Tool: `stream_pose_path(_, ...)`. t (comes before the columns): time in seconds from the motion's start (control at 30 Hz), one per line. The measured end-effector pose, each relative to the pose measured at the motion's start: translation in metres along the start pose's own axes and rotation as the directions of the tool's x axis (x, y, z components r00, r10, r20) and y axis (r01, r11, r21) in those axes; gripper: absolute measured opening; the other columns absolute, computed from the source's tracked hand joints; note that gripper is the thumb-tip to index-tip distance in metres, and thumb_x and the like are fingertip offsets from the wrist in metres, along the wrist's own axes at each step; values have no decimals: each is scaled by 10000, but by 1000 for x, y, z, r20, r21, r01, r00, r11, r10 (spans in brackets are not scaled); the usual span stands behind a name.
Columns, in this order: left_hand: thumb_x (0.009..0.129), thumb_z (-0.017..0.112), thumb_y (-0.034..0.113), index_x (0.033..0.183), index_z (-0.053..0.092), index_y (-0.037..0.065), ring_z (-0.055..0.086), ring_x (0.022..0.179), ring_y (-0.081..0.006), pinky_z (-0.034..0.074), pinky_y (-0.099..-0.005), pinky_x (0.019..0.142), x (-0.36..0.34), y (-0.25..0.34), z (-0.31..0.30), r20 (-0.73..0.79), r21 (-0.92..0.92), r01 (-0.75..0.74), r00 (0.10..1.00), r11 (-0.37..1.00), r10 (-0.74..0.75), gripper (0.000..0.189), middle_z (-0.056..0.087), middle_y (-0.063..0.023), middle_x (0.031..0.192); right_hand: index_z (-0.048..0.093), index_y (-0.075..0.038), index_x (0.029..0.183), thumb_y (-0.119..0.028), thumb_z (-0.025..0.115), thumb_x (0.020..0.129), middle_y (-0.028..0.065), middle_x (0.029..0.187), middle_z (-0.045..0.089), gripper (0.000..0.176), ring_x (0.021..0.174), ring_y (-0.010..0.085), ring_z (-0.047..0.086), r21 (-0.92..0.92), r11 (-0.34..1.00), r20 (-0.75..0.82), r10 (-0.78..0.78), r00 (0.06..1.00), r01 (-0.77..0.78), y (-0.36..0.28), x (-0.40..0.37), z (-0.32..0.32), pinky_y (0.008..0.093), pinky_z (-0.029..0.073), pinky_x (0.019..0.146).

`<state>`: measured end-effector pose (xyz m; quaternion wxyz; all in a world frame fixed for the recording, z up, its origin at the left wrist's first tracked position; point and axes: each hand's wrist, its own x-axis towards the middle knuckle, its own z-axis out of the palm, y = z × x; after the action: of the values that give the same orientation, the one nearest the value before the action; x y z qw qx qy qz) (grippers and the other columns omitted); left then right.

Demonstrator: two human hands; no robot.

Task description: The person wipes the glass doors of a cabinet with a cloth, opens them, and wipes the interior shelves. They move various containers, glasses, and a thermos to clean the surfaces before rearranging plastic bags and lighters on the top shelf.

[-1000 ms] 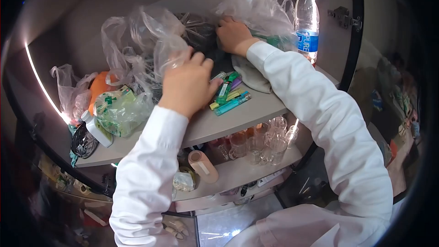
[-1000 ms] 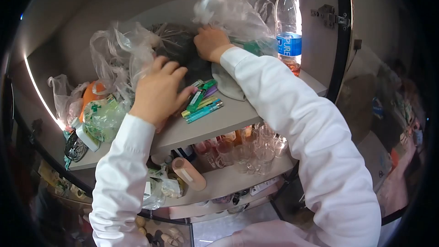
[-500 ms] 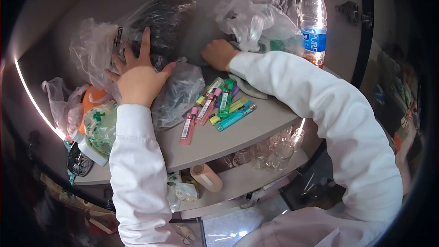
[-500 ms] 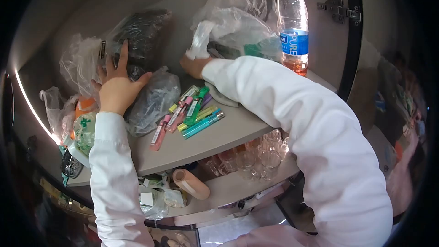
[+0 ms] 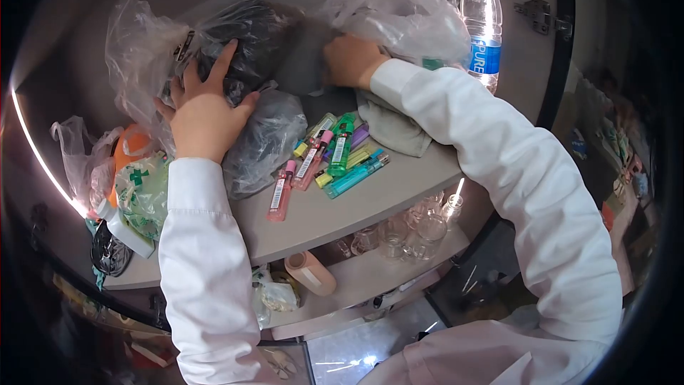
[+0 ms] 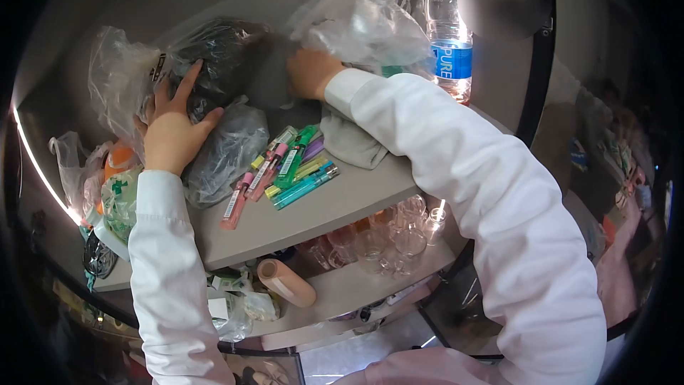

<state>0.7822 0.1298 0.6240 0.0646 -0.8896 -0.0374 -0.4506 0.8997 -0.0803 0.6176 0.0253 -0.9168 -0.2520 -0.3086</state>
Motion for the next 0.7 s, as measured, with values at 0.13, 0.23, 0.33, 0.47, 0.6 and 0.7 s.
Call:
stream_pose_path(0.13,719,705,441,1356,362,445,316,1301,-434,171,-660,1039,0,1,-3,3,-14,5,1000,1000,-5,723,357,-156,1405,696,-29,810,-334,685,716,204,879,666,320,883,358,647,-163,986,14,-37,999,39,-6,20,52,460,533,736)
stream_pose_path(0.23,718,708,431,1350,372,442,337,1295,-413,182,-659,1038,2,-2,1,-4,-43,-8,1000,999,8,716,365,-148,1398,689,-34,800,-330,693,724,195,889,664,306,892,358,640,-160,974,-92,-176,980,160,4,21,65,455,526,756)
stream_pose_path(0.33,716,712,424,1347,377,439,353,1289,-399,188,-660,1035,3,-3,5,-31,-38,-27,999,999,26,715,371,-140,1393,684,-40,804,-310,697,728,177,862,666,281,860,347,644,100,992,-14,-81,997,82,0,14,47,442,518,782)
stream_pose_path(0.47,710,717,416,1342,394,419,354,1285,-402,182,-664,1037,0,-1,3,-32,-23,-34,999,999,33,710,375,-136,1388,677,-48,866,-302,708,710,158,863,666,300,843,339,647,-114,966,-70,-240,968,231,-3,16,49,411,515,773)
stream_pose_path(0.6,711,716,410,1340,403,409,353,1285,-402,186,-661,1036,0,-4,5,-51,-37,-32,998,999,30,703,378,-134,1387,691,-65,805,-312,710,673,162,806,665,280,812,339,650,-155,980,-138,-150,979,129,18,43,61,415,516,732)
stream_pose_path(0.7,711,715,406,1335,415,402,354,1284,-401,193,-651,1038,1,-4,6,-43,-47,-30,999,998,28,692,376,-122,1394,697,-58,775,-348,716,638,167,767,660,322,795,332,651,-146,987,-291,-101,951,60,27,53,40,426,515,714)
